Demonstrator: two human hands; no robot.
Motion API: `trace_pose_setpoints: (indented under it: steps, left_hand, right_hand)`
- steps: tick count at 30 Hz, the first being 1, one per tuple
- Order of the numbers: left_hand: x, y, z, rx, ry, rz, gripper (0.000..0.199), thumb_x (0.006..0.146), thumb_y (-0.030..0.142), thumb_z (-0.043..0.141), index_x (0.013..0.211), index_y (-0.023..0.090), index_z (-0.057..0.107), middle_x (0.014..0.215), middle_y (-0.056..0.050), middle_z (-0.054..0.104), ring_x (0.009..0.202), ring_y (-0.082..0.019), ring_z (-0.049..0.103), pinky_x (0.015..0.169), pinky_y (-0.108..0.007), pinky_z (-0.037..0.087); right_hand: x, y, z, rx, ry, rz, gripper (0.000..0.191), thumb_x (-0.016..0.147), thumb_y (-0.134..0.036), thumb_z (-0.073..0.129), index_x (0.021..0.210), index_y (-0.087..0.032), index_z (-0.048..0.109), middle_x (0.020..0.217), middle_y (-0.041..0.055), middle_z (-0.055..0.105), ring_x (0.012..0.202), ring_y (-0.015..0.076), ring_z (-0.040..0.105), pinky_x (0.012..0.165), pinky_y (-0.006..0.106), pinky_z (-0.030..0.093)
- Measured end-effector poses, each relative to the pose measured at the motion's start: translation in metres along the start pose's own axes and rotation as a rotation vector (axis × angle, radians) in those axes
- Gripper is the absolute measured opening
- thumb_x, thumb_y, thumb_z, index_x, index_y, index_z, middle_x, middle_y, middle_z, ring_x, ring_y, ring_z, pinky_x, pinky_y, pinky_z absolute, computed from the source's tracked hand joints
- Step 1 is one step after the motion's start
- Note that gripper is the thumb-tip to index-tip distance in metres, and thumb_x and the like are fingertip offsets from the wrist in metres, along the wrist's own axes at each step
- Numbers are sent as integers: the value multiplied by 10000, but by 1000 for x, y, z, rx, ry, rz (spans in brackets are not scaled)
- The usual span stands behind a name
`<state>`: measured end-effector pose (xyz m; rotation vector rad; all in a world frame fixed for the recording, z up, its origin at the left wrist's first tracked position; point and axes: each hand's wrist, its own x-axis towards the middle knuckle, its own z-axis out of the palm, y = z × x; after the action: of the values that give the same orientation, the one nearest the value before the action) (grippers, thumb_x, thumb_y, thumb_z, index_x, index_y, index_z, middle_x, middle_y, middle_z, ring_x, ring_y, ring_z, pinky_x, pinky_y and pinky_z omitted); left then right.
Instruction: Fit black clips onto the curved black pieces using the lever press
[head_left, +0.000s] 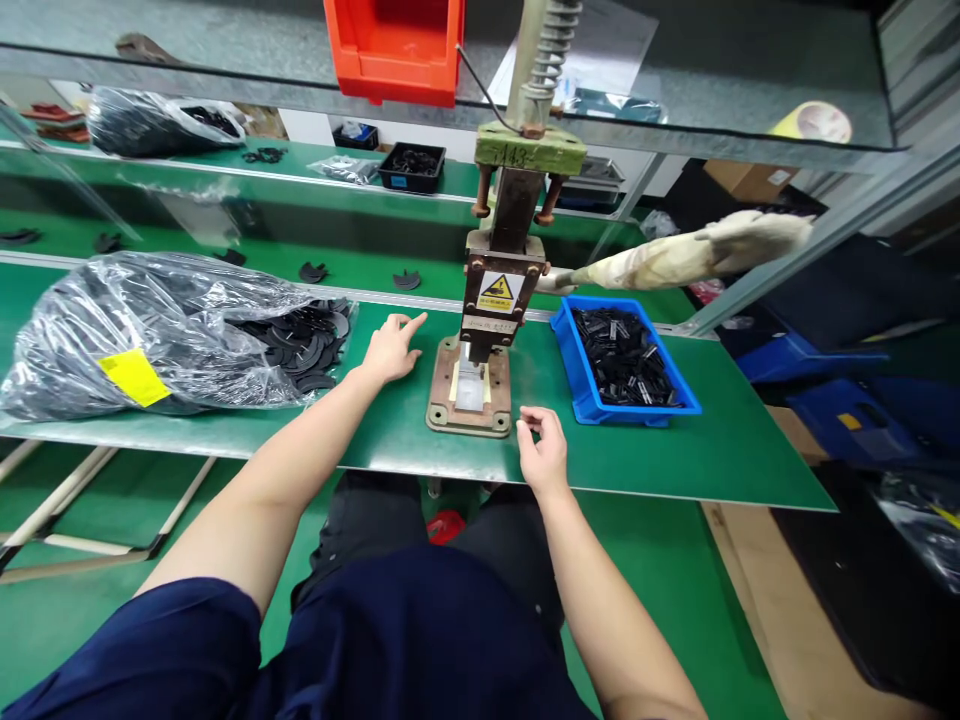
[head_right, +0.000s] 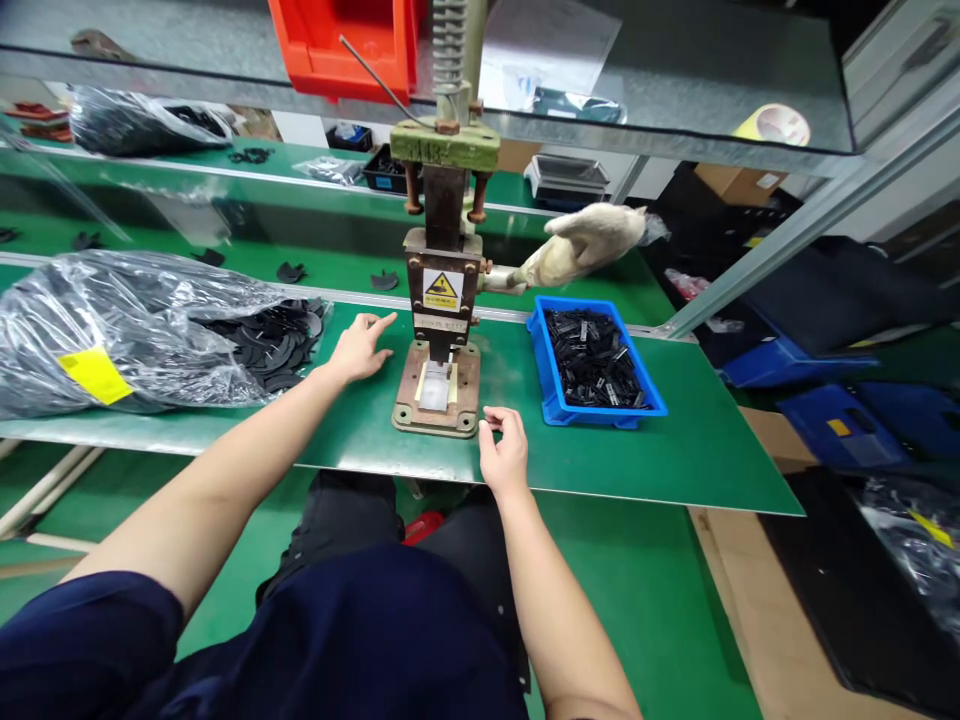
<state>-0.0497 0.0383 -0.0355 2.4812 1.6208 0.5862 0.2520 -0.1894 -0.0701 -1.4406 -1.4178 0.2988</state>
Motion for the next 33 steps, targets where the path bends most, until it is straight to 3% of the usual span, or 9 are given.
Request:
trace_pose_setpoints:
  steps: [3, 6, 9, 12, 17, 20, 23, 30, 33]
  left_hand:
    - [-9, -9, 5, -48, 44, -29, 845, 856, 406, 816, 1629, 256, 509, 1501, -165, 543, 1254, -354, 651, 1034, -468, 548]
    - [-18, -18, 10, -59, 47, -17, 345, 971, 512, 657, 1088, 217, 793, 1200, -152, 702, 1130, -338, 683, 982, -459, 552]
    - [-23, -26, 18, -68, 17, -42, 541, 1043, 598, 463, 707, 228, 672, 888, -144, 704, 1006, -336, 691, 935, -456, 546]
    - [-27, -29, 27, -196, 73, -44, 416, 981, 581, 537, 798, 234, 674, 1053, -134, 732, 1009, -300, 697, 929, -422, 551]
    - [-34, -28, 32, -274, 53, -118, 458, 989, 584, 485, 701, 247, 599, 888, -115, 704, 900, -287, 677, 833, -408, 550]
    - [-38, -29, 32, -336, 147, -148, 356, 952, 555, 572, 817, 236, 655, 981, -104, 714, 900, -262, 675, 820, -378, 550]
    - [-39, -31, 34, -333, 85, -171, 440, 993, 568, 536, 709, 244, 622, 845, -84, 688, 839, -264, 645, 809, -384, 536]
    - [-40, -34, 33, -533, 293, -208, 402, 1025, 501, 567, 746, 223, 643, 834, -57, 673, 805, -219, 629, 866, -380, 536]
    - [-40, -35, 30, -612, 521, -281, 322, 1000, 475, 631, 809, 216, 633, 870, -49, 667, 862, -204, 633, 877, -354, 533]
  right_hand:
    - [-4, -6, -9, -13, -1, -11, 252, 1010, -380, 592, 1196, -230, 671, 1144, 92, 700, 1013, 183, 711, 887, 377, 644]
    - [-4, -16, -30, -63, -5, -17, 246, 1006, -387, 597, 1182, -236, 679, 1126, 79, 709, 1004, 179, 710, 906, 380, 634]
    - [10, -23, -63, -163, 5, -2, 233, 1004, -415, 589, 1113, -245, 703, 1100, 68, 723, 1026, 189, 700, 945, 389, 613]
    - [40, -17, -103, -308, 44, 57, 266, 999, -444, 573, 1086, -236, 714, 1128, 79, 727, 1030, 201, 682, 947, 394, 594]
    - [99, 18, -166, -594, 60, 273, 264, 941, -407, 620, 1083, -212, 726, 1103, 89, 709, 945, 200, 646, 1008, 423, 556]
    - [121, 35, -197, -752, 33, 425, 290, 953, -427, 643, 1126, -207, 718, 1170, 87, 704, 1046, 207, 656, 1047, 437, 548]
    - [131, 43, -221, -882, 3, 585, 380, 989, -513, 640, 1175, -186, 690, 1198, 70, 710, 1122, 196, 666, 1074, 459, 556]
    - [145, 54, -226, -1019, -147, 794, 456, 803, -642, 788, 882, -196, 740, 1023, 138, 766, 1102, 278, 728, 1045, 471, 572]
    - [154, 57, -214, -1038, -133, 798, 431, 755, -600, 820, 813, -183, 730, 1063, 217, 756, 1139, 353, 723, 1042, 544, 556]
